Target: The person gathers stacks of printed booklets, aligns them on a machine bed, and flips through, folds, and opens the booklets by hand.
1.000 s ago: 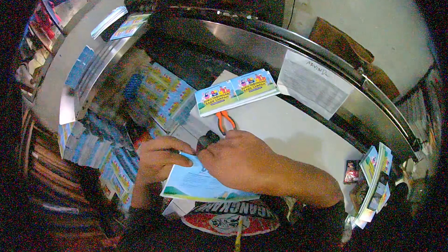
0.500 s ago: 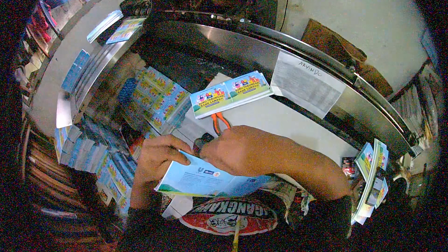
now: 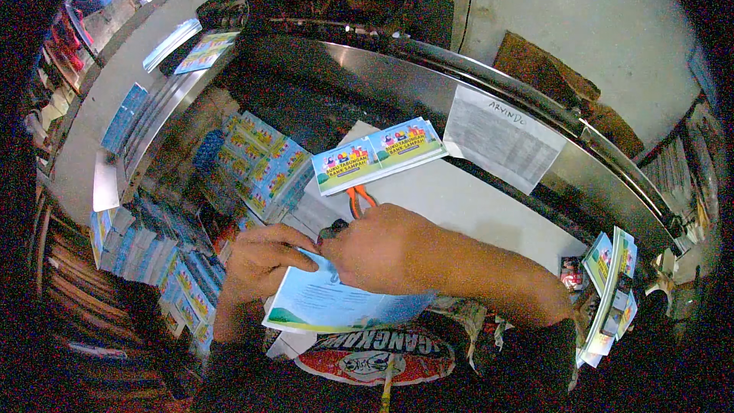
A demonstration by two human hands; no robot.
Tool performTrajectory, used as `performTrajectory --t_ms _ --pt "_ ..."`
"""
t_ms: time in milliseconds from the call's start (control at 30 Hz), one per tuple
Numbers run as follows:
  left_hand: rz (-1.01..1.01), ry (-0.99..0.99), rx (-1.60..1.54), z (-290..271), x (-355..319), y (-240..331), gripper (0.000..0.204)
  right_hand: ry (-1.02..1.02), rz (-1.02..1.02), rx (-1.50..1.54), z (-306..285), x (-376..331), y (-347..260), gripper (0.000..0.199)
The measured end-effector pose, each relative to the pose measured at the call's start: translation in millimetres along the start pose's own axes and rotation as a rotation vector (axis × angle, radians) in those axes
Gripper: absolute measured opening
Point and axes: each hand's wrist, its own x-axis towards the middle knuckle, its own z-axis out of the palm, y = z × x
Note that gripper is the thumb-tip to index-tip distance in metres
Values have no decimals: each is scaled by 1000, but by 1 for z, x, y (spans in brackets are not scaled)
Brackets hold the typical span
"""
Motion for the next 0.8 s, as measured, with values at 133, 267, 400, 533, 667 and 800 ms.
performTrajectory --t_ms 133,267,400,533,667,800 --pt "-16 -28 39 5 -2 2 16 66 69 -199 14 -2 -15 18" --pt "-36 -67 27 8 -2 0 17 115 79 -219 13 -1 -4 21" --pt "-29 55 22 2 -8 -8 17 481 116 231 5 -3 26 34" --pt "23 156 -12 -21 -19 -9 15 336 73 351 21 16 5 38" --pt "-37 180 -110 -39 -20 -31 11 175 205 413 32 44 9 28" --pt "-156 485 -285 -109 -25 -93 7 -1 363 383 36 62 59 26"
